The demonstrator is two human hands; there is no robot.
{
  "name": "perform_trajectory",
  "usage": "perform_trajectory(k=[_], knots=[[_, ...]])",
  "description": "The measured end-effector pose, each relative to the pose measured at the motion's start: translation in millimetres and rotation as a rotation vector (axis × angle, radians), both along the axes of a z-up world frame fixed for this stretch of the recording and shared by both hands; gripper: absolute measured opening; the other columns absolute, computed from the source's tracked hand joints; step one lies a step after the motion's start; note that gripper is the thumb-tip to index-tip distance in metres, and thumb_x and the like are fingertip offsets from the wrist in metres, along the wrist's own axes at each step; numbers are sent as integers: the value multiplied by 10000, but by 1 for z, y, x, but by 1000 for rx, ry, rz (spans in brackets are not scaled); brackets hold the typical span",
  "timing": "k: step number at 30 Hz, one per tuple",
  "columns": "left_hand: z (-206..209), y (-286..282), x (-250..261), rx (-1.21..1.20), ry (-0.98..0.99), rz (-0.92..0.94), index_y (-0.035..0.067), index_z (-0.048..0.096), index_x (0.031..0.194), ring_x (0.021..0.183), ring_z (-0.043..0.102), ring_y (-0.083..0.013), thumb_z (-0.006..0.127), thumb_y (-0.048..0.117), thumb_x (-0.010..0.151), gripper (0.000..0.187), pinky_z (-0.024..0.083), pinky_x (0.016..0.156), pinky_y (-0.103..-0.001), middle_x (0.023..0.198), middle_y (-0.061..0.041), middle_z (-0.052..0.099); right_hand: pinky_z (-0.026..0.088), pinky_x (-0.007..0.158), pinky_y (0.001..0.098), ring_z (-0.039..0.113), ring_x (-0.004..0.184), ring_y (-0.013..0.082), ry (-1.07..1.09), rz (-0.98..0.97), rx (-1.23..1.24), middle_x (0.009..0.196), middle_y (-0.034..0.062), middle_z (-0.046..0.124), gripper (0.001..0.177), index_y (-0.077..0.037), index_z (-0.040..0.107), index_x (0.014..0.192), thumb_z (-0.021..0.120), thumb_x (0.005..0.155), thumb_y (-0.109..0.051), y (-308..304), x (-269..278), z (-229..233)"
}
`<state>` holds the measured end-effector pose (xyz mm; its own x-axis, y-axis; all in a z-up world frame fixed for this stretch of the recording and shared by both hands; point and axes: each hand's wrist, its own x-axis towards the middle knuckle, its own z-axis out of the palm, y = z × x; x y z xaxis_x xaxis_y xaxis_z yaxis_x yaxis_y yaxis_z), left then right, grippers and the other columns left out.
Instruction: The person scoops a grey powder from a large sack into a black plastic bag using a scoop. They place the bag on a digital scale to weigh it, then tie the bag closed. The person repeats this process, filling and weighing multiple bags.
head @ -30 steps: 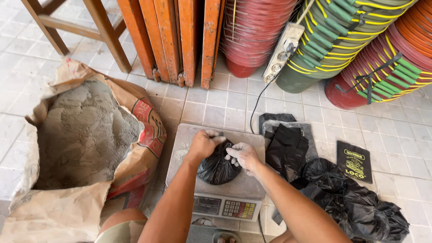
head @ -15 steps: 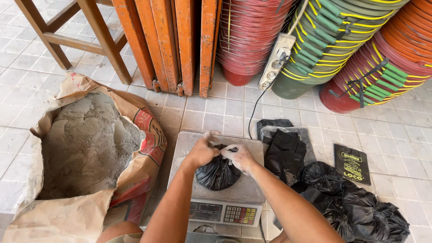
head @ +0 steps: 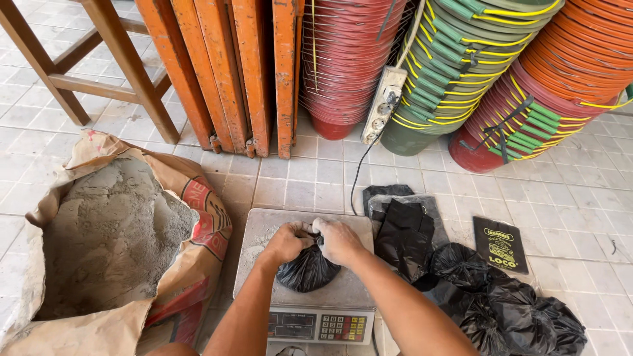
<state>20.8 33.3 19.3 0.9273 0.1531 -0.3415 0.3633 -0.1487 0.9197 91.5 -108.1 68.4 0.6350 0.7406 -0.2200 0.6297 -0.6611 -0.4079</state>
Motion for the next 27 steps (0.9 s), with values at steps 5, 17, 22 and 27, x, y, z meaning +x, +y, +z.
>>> perform_trajectory(k=[5, 17, 22, 27], knots=[[-18, 7, 12, -31, 54, 40, 44, 647, 1037, 984, 582, -307, 542, 181, 813, 283, 440, 852, -435, 966, -150, 654, 494, 663, 381, 552, 779, 282, -476, 253, 188, 746, 74, 501, 205, -86, 544, 855, 569, 692, -208, 1, 7, -61], [43, -2, -9, 387, 182, 257, 185, 696, 897, 985, 596, -304, 531, 351, 791, 257, 454, 836, -408, 897, -95, 673, 475, 577, 446, 581, 686, 347, -246, 158, 172, 670, 115, 538, 134, -108, 526, 701, 529, 754, -230, -2, -25, -4], [-3, 7, -6, 544, 284, 344, 233, 695, 903, 989, 603, -260, 525, 438, 789, 290, 454, 876, -391, 916, -54, 678, 505, 574, 376, 635, 667, 303, -1, 106, -114, 646, 79, 620, 115, -126, 602, 634, 582, 726, -192, 2, -40, 15], [10, 0, -17, 483, 270, 451, 212, 634, 1004, 1137, 476, -298, 469, 470, 859, 339, 335, 988, -438, 1123, -92, 576, 466, 821, 487, 565, 976, 351, 107, 23, -86, 971, 144, 588, 406, -125, 551, 970, 686, 686, -382, 5, -45, 53]])
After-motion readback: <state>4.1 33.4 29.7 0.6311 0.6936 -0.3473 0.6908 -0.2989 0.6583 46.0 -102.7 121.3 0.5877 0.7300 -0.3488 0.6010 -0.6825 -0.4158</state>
